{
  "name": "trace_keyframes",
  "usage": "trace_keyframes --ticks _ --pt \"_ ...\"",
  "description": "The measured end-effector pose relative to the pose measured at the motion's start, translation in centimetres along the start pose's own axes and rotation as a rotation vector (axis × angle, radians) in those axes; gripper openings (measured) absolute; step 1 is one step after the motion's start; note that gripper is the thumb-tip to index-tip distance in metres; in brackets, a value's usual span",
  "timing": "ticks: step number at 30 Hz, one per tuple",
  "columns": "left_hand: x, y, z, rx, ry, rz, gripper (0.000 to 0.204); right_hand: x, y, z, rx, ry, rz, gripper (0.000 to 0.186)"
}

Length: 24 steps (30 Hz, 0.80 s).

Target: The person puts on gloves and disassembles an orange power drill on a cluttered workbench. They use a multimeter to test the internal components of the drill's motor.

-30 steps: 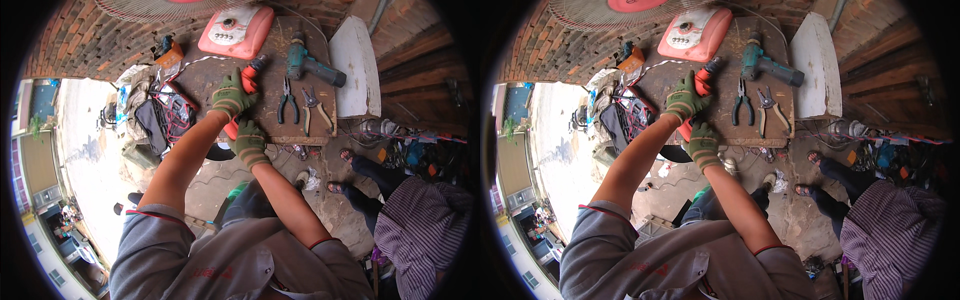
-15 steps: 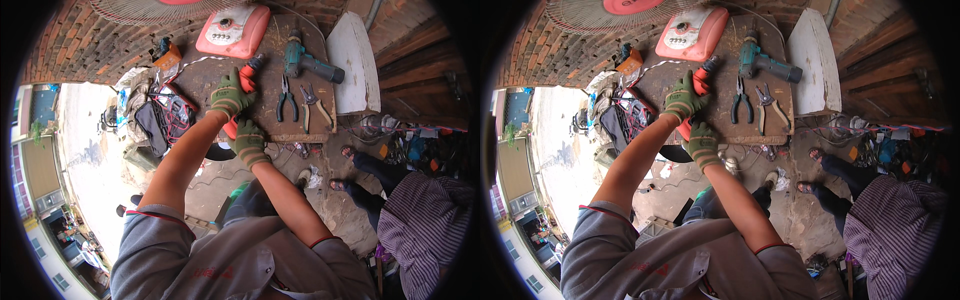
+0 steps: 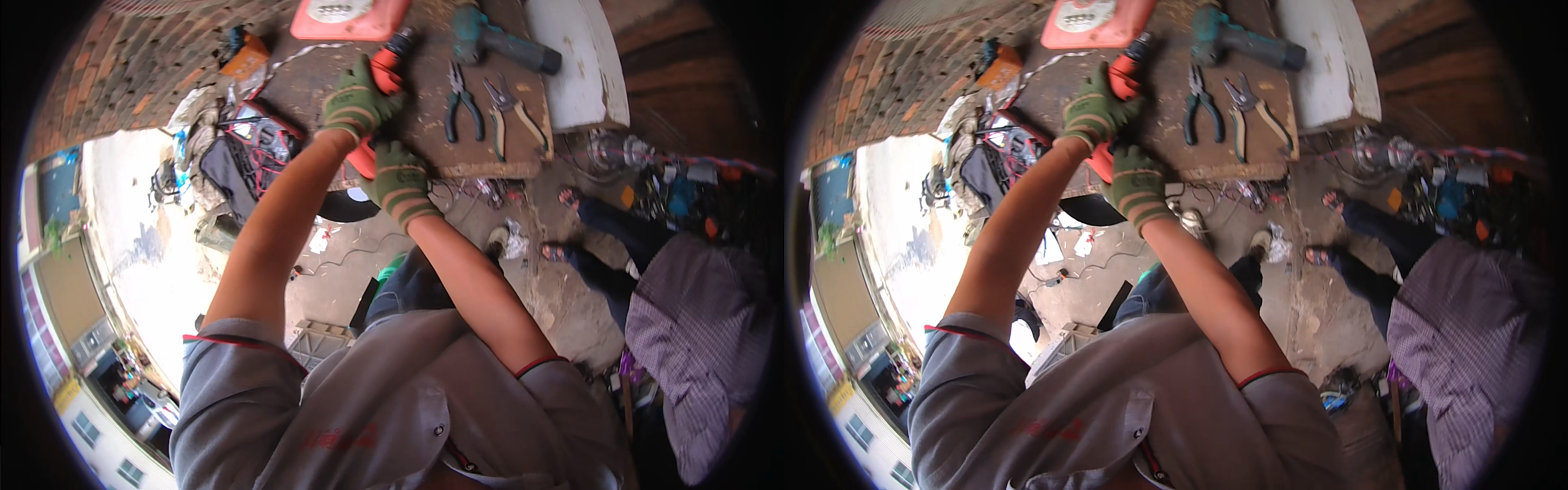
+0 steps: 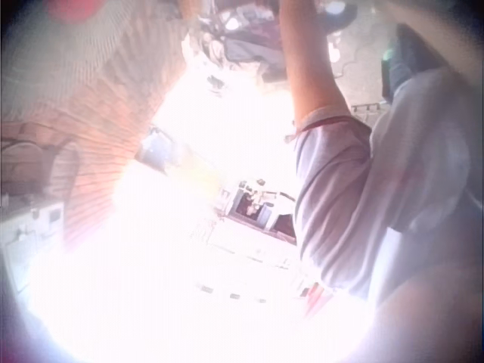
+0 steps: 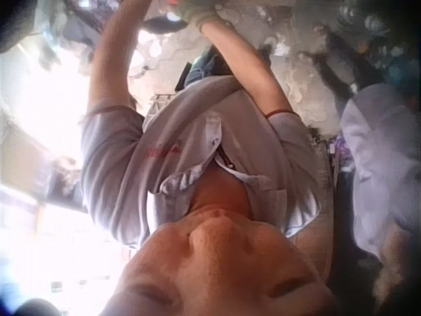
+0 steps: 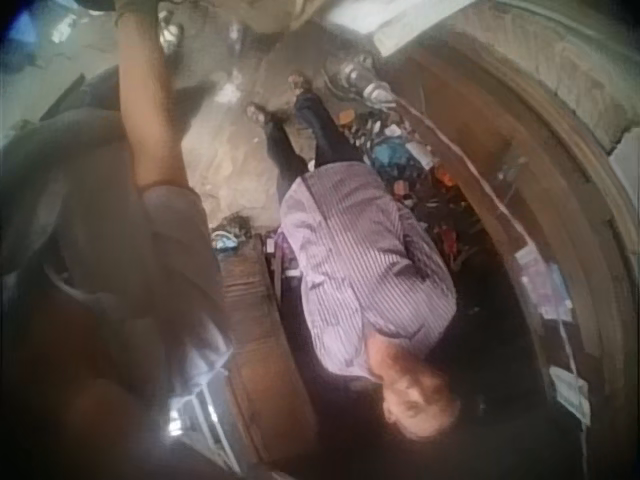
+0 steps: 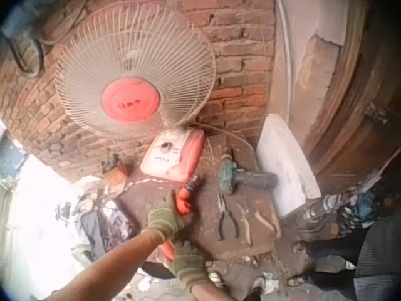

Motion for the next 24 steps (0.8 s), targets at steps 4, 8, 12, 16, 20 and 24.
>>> trace_keyframes --ticks 4,8,12,16,20,24 --pt "0.3 0.0 -1.0 -0.081 0.066 -0.120 0.092 0.0 0.3 -0.2 -0.040 -0.057 -0.057 0.063" --pt "0.9 -1.0 -1.6 0.004 -0.004 0.001 0.084 0.6 0.2 -0.3 -0.067 -0.065 -0.131 0.067" --pt "0.5 -0.1 -0.3 0.025 -0.001 -0.052 0.094 0.9 0.3 0.1 -0.114 -0.079 -0.154 0.069" --pt "-1.1 2.3 1.0 -0.104 0.112 -0.129 0.079 1.1 1.4 -0.4 -0.117 -0.139 -0.263 0.068" --pt "-1.4 2.4 0.7 -0.131 0.138 -0.102 0.079 3.4 3.1 1.8 0.101 -0.098 -0.316 0.060" --pt "-1.3 2.3 0.5 -0.118 0.105 -0.096 0.080 6.2 -0.1 5.4 0.557 -0.276 -0.388 0.042"
Point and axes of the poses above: each hand's wrist, its own x-axis towards the middle knuckle, its own y-axis out of the back of the hand, z = x × y, the point moved 5 cm from there along x, towards the middle knuckle, and after that the axes turned 5 degrees about -z, right-handed, at the moved point
